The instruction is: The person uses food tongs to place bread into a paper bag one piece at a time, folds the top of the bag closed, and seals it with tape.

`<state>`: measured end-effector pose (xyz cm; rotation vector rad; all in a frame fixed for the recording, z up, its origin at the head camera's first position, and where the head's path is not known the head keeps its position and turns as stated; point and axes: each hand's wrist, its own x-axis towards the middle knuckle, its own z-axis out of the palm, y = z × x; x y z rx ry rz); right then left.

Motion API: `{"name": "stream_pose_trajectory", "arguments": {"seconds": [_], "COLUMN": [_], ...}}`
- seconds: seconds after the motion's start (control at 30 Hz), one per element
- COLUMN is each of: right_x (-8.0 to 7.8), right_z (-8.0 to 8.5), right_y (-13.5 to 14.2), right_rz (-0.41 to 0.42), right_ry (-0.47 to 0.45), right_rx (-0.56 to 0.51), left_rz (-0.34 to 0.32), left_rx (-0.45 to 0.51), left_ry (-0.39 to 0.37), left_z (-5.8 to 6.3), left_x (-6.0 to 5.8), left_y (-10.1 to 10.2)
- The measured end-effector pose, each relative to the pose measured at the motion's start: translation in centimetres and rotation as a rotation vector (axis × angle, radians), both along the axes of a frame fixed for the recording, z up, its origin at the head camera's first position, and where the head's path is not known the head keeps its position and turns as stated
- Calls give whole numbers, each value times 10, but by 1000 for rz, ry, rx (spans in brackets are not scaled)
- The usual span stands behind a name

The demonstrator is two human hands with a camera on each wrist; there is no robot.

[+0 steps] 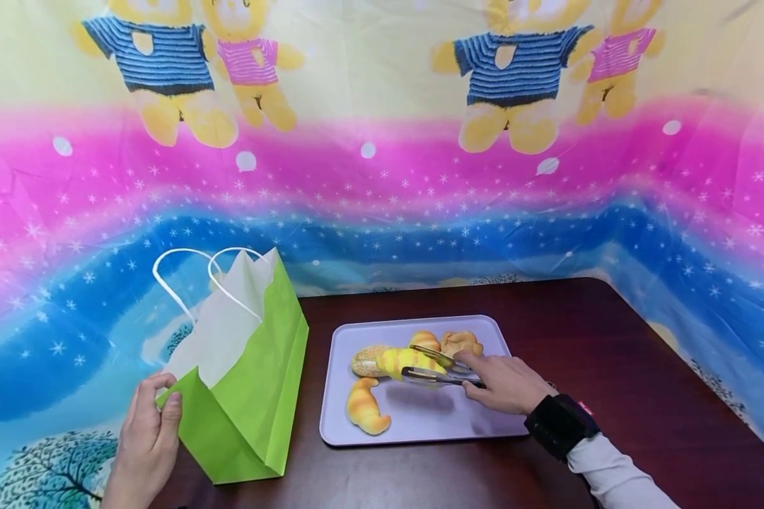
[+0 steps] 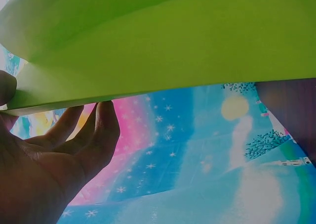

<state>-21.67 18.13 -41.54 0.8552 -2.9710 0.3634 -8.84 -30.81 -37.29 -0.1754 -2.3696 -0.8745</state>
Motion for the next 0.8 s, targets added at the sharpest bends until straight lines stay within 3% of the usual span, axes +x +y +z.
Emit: {"name": "stream_pose_trajectory", "arguments": {"seconds": [0.3, 0.5, 0.8], "right_x": [-6, -10, -17], "right_z": [16, 30, 54], "right_y": [-10, -18, -35], "right_rz": [-20, 23, 90], "right_ry": [-19, 39, 96], "right_rx": [-27, -43, -29], "left_rz": [24, 70, 79], "left_rx": [-8, -78, -12], "left_ry": [-1, 6, -78], "left_z": [0, 1, 2], "left_x": [0, -1, 2], "left_y": [1, 1, 4]}}
